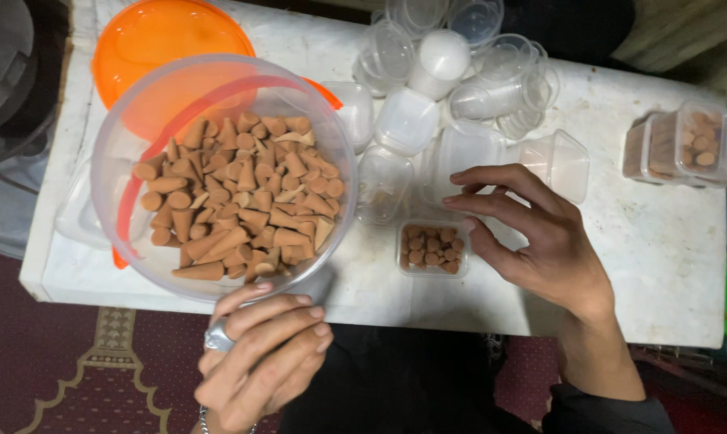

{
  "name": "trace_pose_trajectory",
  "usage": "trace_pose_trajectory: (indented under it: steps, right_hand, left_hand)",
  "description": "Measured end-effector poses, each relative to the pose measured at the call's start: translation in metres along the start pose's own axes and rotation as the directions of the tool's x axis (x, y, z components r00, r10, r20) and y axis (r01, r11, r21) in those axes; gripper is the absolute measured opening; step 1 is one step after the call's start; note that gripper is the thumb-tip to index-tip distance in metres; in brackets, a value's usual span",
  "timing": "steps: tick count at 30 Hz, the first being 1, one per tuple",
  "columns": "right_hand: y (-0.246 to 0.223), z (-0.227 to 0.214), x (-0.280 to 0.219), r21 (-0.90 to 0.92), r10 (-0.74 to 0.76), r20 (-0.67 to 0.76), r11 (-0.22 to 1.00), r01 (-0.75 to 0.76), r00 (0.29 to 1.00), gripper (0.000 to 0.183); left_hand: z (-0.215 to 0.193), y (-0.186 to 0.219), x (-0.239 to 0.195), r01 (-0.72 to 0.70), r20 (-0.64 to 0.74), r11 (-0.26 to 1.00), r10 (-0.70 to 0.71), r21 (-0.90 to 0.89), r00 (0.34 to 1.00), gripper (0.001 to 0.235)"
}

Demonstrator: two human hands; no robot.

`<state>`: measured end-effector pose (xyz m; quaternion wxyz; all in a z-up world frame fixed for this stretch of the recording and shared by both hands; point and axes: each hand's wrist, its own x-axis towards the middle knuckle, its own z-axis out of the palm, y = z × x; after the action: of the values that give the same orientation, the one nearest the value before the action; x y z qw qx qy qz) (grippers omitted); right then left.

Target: The person transfers small brown cone-shaped items from a large clear container into small clear plastic containers. They arrange the cones upright inside each small container, then place a lid on top and set the filled container aside. The process repeats with additional empty containers.

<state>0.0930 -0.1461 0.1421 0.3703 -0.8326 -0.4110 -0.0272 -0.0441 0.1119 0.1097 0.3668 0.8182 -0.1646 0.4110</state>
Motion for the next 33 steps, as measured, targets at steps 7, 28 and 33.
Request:
trace_pose_trajectory:
  steps: [7,28,33]
  right_hand:
    - [-0.031,0.014,0.064,0.031,-0.218,0.049,0.976,0.217,0.975,0.017]
    - [-0.043,0.093,0.179,-0.037,-0.334,0.54,0.908,0.418,0.772,0.004]
    - [-0.043,0.11,0.187,-0.118,-0.189,0.638,0.934,0.337,0.746,0.019]
  left_hand:
    - [-0.042,-0.023,0.036,0.044,0.03,0.99,-0.049,0.135,0.998,0.011]
    - [-0.085,-0.089,0.078,0.02,0.277,0.949,-0.111,0.313,0.955,0.021]
    - [-0.091,-0.098,0.084,0.023,0.31,0.943,-0.132,0.332,0.942,0.021]
